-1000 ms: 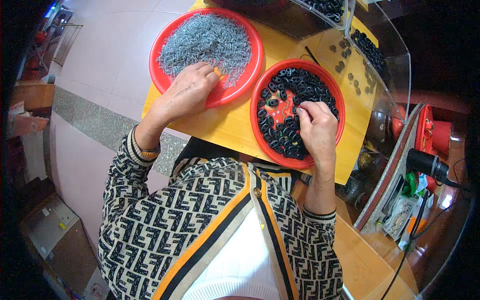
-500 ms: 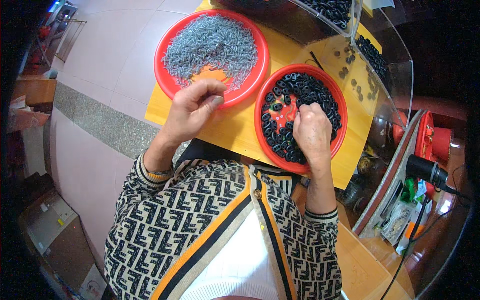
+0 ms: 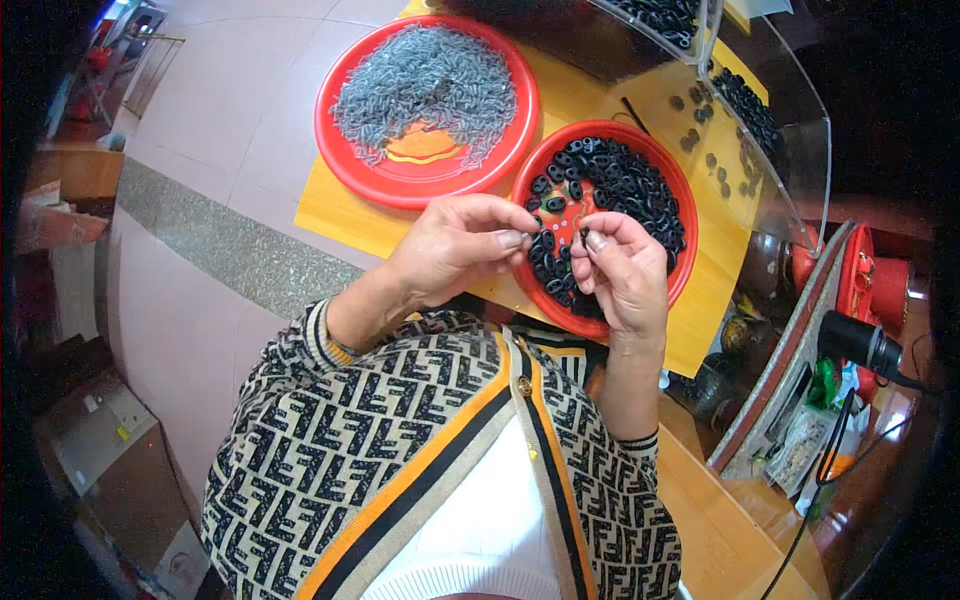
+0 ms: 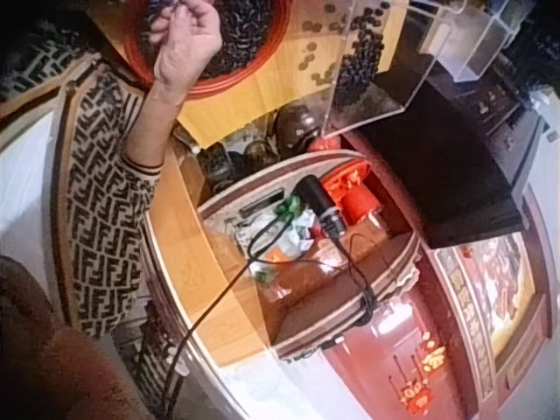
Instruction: Assembling small black plastic rings by inserting metal spring-like components.
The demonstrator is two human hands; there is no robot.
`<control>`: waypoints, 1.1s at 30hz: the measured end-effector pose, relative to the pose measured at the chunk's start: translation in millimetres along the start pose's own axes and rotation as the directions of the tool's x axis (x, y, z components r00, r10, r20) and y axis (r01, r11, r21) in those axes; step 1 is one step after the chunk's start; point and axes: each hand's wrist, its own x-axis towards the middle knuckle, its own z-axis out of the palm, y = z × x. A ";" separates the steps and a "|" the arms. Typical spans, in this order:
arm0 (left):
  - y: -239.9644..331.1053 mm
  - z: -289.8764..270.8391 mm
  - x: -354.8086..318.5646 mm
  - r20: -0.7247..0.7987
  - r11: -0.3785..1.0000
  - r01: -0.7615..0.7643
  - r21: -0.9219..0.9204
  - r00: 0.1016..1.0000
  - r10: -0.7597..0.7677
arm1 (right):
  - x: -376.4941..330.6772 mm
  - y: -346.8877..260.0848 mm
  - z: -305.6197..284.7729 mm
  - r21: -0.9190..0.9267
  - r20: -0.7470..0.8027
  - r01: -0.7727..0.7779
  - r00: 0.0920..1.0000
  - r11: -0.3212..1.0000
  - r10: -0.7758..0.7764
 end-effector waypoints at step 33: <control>-8.7 1.8 2.7 0.101 0.946 -0.173 0.273 0.983 0.150 | -25.9 3.0 43.2 -0.415 -0.060 0.074 0.992 0.907 -0.109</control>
